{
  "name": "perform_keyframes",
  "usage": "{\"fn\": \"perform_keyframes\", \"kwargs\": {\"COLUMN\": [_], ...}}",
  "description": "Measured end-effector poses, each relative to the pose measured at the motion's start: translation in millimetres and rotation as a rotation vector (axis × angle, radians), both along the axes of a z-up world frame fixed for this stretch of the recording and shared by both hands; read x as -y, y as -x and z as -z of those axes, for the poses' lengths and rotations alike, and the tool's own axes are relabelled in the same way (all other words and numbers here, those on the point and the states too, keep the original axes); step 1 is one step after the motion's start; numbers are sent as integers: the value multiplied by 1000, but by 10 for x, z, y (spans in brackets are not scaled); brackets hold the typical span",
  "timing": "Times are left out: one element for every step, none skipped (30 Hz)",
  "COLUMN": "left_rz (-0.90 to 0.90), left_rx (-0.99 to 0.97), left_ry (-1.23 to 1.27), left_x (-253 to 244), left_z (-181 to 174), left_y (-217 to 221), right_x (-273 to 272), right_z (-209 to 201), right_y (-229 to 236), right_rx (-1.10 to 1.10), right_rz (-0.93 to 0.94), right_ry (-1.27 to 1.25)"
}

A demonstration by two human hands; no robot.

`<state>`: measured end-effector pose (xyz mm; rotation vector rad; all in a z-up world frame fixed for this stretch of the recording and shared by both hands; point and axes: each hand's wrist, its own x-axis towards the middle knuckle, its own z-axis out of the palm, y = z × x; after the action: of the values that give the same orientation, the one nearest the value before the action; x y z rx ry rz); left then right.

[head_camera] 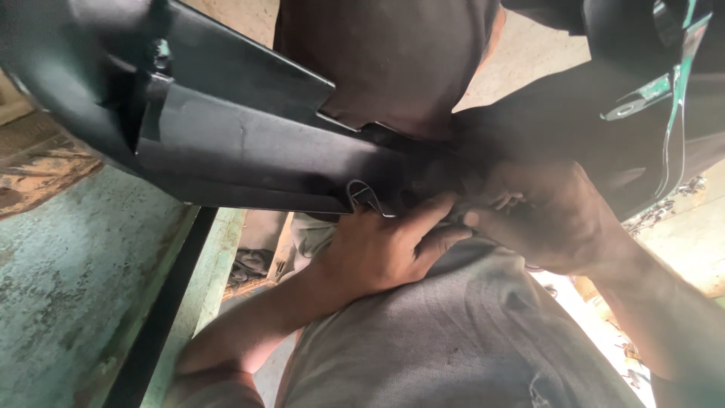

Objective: The person fits a black motorcycle fairing onto another plastic component and aligns them by hand. They then insert rubber grommets into the mounting holes to secure the two parts together.

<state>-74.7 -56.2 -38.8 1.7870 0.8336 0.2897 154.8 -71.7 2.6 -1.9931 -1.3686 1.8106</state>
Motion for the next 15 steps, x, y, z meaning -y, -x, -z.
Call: {"fn": "perform_keyframes", "kwargs": {"left_rz": [-16,-15,-33,-51,-54,-63,-70,-71,-104,-136,-138,-158,-178,-180,-210], "left_rx": [-8,-8,0,7,6,8,10,8,25,42,40,29,19,18,18], "left_ry": [-22,-18,-34,-49,-52,-59,-62,-61,-72,-83,-90,-63,-40,-50,-65], "left_x": [4,11,6,-1,0,2,12,17,21,27,27,28,29,53,57], "left_z": [-2,-4,2,4,12,21,23,22,22,16,32,40,45,34,41], "left_y": [-9,-8,-5,-1,-6,-9,-9,-18,-27,-36,-59,-84,-114,-118,-132], "right_x": [-13,15,29,42,66,90,125,121,118,117,110,104,101,114,105], "right_z": [-6,-12,-7,-6,-9,-13,-22,-25,-28,-36,-34,-41,-50,-57,-52], "right_y": [12,22,32,44,57,71,90,104,117,130,151,170,184,182,170], "right_rx": [15,15,52,88,87,121,155,153,156,159,157,157,156,154,148], "right_rz": [2,2,-15,-33,-36,-56,-75,-76,-77,-78,-80,-80,-79,-80,-84], "right_ry": [27,31,6,-18,-21,-88,-150,-149,-212,-275,-282,-322,-365,-375,-386]}}
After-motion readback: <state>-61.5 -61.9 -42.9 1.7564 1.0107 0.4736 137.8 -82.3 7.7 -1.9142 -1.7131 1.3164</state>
